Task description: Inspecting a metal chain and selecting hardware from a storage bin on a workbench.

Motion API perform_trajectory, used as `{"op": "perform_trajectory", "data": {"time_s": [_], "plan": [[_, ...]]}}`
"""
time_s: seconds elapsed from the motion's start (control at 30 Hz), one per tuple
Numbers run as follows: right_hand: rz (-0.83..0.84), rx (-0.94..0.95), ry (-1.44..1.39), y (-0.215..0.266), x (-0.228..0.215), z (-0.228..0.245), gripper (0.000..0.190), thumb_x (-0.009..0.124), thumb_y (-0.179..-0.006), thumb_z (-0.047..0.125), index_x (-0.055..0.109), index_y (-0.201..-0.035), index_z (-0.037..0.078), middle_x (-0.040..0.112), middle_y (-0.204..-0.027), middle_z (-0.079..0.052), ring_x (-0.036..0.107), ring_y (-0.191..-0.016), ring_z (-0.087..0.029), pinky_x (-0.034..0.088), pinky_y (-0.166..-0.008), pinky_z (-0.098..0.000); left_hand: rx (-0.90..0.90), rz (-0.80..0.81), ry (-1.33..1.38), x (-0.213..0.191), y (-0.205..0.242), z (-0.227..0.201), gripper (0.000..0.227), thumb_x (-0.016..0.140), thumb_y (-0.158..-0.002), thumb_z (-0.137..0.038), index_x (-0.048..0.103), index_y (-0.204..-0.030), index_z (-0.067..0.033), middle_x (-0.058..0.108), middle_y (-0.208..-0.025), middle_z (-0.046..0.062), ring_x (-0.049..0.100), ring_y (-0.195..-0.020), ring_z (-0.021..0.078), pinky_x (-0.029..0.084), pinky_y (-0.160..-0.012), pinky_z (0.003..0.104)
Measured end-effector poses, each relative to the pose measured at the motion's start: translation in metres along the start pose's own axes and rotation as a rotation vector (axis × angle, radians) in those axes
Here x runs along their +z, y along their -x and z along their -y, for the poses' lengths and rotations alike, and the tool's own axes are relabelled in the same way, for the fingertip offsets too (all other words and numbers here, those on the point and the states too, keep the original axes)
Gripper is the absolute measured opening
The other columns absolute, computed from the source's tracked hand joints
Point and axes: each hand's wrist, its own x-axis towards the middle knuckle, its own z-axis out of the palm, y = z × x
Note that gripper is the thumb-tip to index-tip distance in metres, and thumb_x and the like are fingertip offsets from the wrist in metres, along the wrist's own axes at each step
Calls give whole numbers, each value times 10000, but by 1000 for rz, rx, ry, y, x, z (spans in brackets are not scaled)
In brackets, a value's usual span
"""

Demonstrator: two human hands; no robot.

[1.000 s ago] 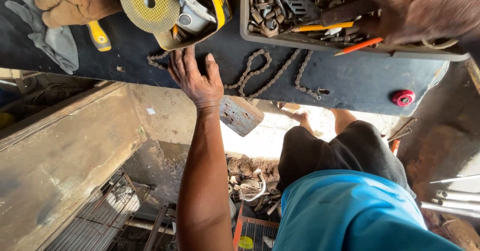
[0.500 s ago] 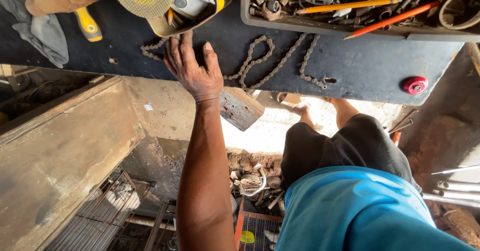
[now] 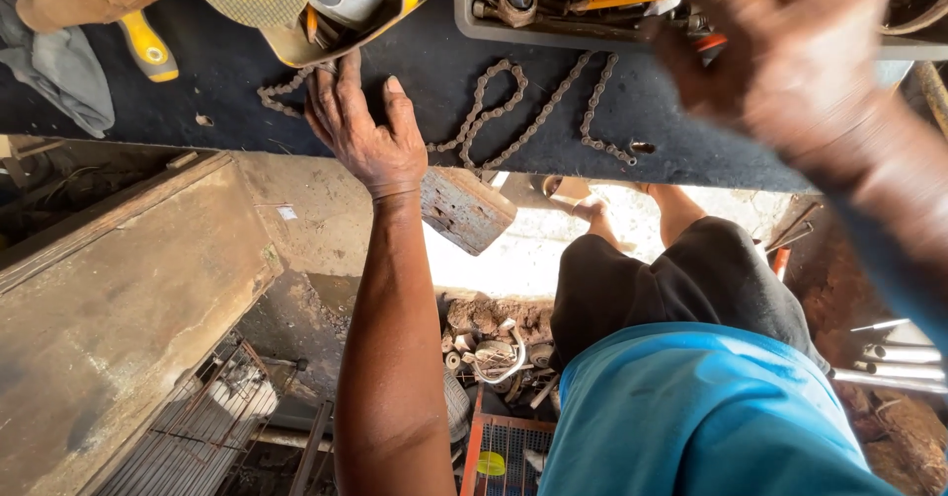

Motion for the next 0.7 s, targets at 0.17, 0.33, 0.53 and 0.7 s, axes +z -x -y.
{"op": "perform_trajectory", "data": {"time_s": [0.17,0.33,0.53,0.7], "plan": [[103,223,-315,-17,21,81,870,855,-1194,546,548,-1673,-113,518,-1598,-350,439,-1428,-575,294,-1167,-811,12,-1,19,0,4,0,442,558,-1158,-416,641,-1490,-136,619,-1534,154,581,-1467,407,395,-1283,640],[-43,284,-370,-47,48,127,441,771,-1184,187,604,-1543,-9,600,-1455,-355,548,-1389,-557,323,-1229,-733,-8,1,12,2,4,1,461,576,-1140,-437,674,-1447,-108,627,-1504,202,566,-1450,435,368,-1262,644],[-74,297,-412,-47,52,130,389,735,-1190,153,614,-1510,-31,595,-1461,-341,554,-1393,-553,306,-1223,-744,-31,24,-2,4,7,4,455,579,-1143,-443,651,-1473,-137,610,-1534,204,526,-1501,444,346,-1279,672],[-125,313,-536,-43,46,128,399,727,-1186,190,616,-1492,-41,611,-1493,-304,563,-1426,-536,286,-1261,-728,-23,18,1,4,6,3,471,570,-1141,-457,657,-1462,-124,616,-1514,218,533,-1482,461,364,-1256,664]]}}
